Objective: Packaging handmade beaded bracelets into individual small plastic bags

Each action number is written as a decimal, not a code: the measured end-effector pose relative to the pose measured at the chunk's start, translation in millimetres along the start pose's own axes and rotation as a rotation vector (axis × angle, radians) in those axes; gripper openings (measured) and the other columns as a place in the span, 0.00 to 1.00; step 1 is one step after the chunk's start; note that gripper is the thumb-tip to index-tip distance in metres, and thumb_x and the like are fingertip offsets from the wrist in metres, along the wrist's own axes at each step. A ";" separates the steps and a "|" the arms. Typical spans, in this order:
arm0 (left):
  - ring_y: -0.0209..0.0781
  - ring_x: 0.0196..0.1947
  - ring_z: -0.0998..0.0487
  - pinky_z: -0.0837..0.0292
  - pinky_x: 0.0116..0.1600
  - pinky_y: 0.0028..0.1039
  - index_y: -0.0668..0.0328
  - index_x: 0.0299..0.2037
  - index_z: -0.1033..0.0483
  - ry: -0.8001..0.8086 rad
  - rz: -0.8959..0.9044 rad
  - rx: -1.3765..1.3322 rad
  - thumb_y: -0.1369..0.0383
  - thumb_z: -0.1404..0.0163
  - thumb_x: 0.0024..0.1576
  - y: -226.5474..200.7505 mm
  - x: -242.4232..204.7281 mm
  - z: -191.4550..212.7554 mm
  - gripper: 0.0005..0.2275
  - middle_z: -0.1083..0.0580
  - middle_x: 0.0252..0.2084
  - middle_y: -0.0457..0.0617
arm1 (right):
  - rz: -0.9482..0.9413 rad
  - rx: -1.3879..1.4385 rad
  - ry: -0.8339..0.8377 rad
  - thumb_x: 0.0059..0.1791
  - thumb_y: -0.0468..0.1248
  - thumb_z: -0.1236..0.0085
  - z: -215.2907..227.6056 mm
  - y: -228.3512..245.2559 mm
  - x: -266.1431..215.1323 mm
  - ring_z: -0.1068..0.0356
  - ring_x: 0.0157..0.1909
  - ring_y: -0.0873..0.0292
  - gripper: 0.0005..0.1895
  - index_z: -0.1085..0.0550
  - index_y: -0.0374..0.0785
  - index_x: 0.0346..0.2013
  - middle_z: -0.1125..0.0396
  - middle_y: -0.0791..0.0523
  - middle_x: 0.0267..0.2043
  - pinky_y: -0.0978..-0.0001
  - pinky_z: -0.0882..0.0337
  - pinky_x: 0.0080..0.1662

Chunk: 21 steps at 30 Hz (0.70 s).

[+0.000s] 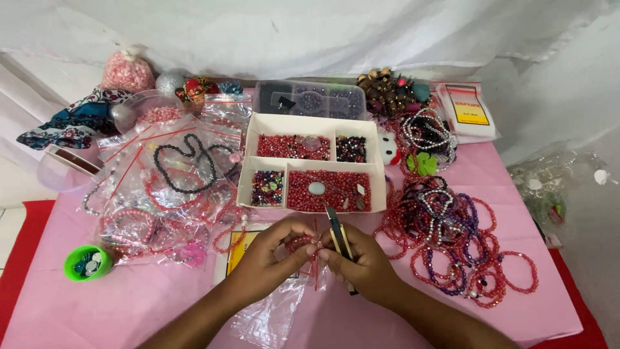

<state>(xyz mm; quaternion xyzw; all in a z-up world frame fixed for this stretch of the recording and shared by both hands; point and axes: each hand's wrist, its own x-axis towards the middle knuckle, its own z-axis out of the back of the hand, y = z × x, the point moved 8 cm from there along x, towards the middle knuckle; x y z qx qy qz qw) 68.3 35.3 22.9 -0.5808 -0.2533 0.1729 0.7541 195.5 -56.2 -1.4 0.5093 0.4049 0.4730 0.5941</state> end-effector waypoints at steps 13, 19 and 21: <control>0.34 0.39 0.26 0.32 0.47 0.24 0.55 0.39 0.23 0.054 0.036 -0.063 0.67 0.47 0.61 -3.7 -0.7 -2.7 0.03 0.25 0.37 0.42 | 0.094 -0.081 0.011 0.52 0.39 0.39 -1.9 4.4 -2.2 0.44 0.24 0.67 0.06 0.27 0.43 0.36 0.39 0.62 0.23 0.72 0.41 0.29; 0.32 0.42 0.25 0.31 0.50 0.25 0.55 0.42 0.24 0.001 -0.010 -0.100 0.71 0.48 0.60 7.0 -2.5 5.7 0.03 0.25 0.39 0.41 | 0.288 -0.138 -0.006 0.58 0.47 0.62 -2.7 15.6 -6.5 0.35 0.30 0.62 0.15 0.34 0.39 0.42 0.33 0.59 0.30 0.66 0.35 0.36; 0.32 0.40 0.24 0.31 0.47 0.25 0.55 0.42 0.22 -0.034 0.084 -0.069 0.67 0.48 0.60 8.7 -3.1 10.7 0.05 0.23 0.39 0.41 | 0.260 -0.301 -0.075 0.57 0.42 0.60 2.9 8.9 -8.3 0.39 0.27 0.61 0.10 0.34 0.41 0.36 0.36 0.59 0.27 0.64 0.38 0.33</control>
